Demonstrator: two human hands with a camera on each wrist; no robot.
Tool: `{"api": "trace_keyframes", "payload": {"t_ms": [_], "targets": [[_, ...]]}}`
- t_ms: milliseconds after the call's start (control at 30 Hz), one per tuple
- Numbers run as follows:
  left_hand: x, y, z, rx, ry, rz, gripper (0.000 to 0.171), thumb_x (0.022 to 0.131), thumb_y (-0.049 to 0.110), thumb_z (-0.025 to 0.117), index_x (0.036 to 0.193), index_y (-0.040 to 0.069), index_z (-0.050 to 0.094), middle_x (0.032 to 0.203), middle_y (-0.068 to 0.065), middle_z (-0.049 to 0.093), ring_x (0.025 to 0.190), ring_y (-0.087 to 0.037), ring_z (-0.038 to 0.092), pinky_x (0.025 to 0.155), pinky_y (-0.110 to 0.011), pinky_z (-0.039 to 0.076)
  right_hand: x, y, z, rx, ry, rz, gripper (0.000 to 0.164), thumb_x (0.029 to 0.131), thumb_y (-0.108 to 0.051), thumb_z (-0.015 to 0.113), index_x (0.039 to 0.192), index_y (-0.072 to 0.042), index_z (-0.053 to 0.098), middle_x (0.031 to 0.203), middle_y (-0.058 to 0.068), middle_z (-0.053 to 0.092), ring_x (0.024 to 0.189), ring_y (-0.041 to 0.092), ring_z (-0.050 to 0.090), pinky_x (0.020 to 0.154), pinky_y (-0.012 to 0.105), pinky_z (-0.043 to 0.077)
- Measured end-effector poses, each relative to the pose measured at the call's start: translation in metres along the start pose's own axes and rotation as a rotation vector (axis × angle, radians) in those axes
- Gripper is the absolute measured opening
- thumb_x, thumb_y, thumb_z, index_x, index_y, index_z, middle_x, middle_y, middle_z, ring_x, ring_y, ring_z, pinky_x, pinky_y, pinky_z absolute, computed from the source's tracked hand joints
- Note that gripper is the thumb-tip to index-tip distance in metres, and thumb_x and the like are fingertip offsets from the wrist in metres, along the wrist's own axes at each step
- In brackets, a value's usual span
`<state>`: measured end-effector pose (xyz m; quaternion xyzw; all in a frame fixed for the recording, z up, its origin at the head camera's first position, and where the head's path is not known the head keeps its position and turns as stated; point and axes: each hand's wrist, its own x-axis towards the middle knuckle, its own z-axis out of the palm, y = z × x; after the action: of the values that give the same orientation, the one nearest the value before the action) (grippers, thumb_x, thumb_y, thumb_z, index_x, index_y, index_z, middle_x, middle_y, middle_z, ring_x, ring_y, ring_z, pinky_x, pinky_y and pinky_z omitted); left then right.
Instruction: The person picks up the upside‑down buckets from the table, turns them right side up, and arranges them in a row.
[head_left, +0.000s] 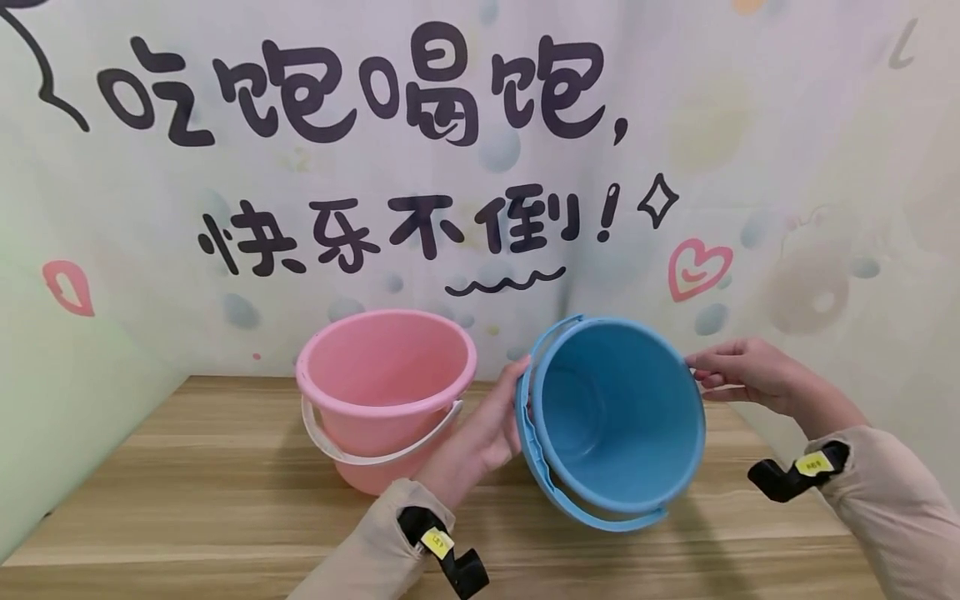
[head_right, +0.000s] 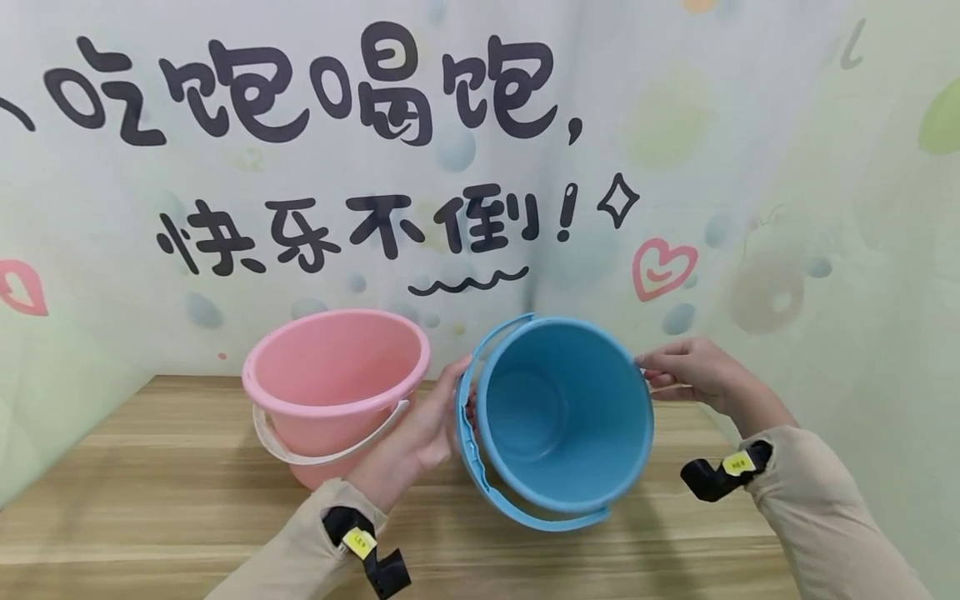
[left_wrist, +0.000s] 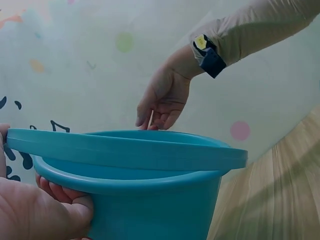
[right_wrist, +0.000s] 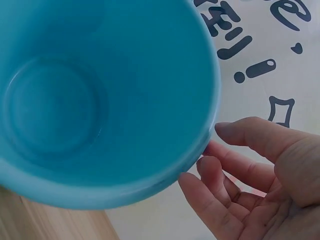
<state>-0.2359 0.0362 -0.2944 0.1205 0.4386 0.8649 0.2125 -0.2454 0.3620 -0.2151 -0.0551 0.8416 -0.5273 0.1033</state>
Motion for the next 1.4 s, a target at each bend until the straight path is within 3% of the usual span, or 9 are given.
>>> {"api": "trace_keyframes", "payload": {"t_ms": [167, 500, 767, 900, 1100, 1400], "targets": [[0.0, 0.003, 0.0, -0.071, 0.024, -0.034, 0.042, 0.086, 0.048, 0.056, 0.114, 0.018, 0.061, 0.107, -0.001, 0.059, 0.098, -0.018, 0.055, 0.089, -0.037, 0.045, -0.003, 0.007, 0.0, 0.016, -0.029, -0.009, 0.019, 0.093, -0.018, 0.055, 0.099, -0.008, 0.07, 0.088, 0.007, 0.068, 0.08, 0.021, 0.066, 0.074, 0.039, 0.051], [0.002, 0.007, 0.003, -0.187, 0.016, -0.065, 0.06, 0.085, 0.05, 0.057, 0.133, 0.015, 0.047, 0.124, -0.005, 0.051, 0.109, -0.022, 0.05, 0.089, -0.037, 0.045, -0.012, 0.03, -0.002, 0.094, -0.121, -0.037, 0.022, 0.096, -0.013, 0.049, 0.098, -0.017, 0.071, 0.092, 0.007, 0.068, 0.084, 0.023, 0.066, 0.075, 0.039, 0.05], [0.004, 0.009, 0.005, -0.315, 0.037, -0.095, 0.058, 0.085, 0.051, 0.056, 0.125, 0.009, 0.05, 0.125, -0.007, 0.052, 0.112, -0.023, 0.049, 0.093, -0.037, 0.041, -0.019, 0.045, 0.003, 0.312, -0.297, -0.141, 0.033, 0.098, -0.002, 0.038, 0.107, -0.011, 0.068, 0.1, 0.011, 0.067, 0.089, 0.025, 0.065, 0.079, 0.038, 0.048], [0.003, 0.009, 0.005, -0.356, 0.052, -0.109, 0.065, 0.084, 0.051, 0.058, 0.129, 0.007, 0.046, 0.13, -0.01, 0.049, 0.116, -0.028, 0.046, 0.094, -0.039, 0.041, -0.021, 0.044, 0.009, 0.312, -0.203, -0.211, 0.03, 0.096, 0.0, 0.043, 0.108, -0.012, 0.068, 0.102, 0.009, 0.067, 0.09, 0.024, 0.065, 0.078, 0.034, 0.049], [0.006, 0.005, 0.002, -0.29, 0.025, -0.047, 0.061, 0.089, 0.051, 0.05, 0.139, 0.019, 0.038, 0.14, -0.013, 0.037, 0.123, -0.03, 0.039, 0.097, -0.04, 0.038, -0.017, 0.039, 0.014, 0.258, 0.003, -0.176, 0.024, 0.093, -0.004, 0.052, 0.103, -0.016, 0.07, 0.098, 0.004, 0.068, 0.086, 0.022, 0.066, 0.074, 0.031, 0.051], [0.008, -0.003, -0.001, -0.368, 0.088, -0.04, 0.069, 0.081, 0.052, 0.06, 0.137, 0.019, 0.036, 0.138, -0.016, 0.038, 0.12, -0.029, 0.041, 0.095, -0.037, 0.04, -0.002, 0.036, 0.012, 0.226, 0.049, -0.098, 0.019, 0.091, -0.01, 0.056, 0.104, -0.013, 0.07, 0.096, 0.002, 0.068, 0.087, 0.019, 0.066, 0.075, 0.029, 0.051]]}}
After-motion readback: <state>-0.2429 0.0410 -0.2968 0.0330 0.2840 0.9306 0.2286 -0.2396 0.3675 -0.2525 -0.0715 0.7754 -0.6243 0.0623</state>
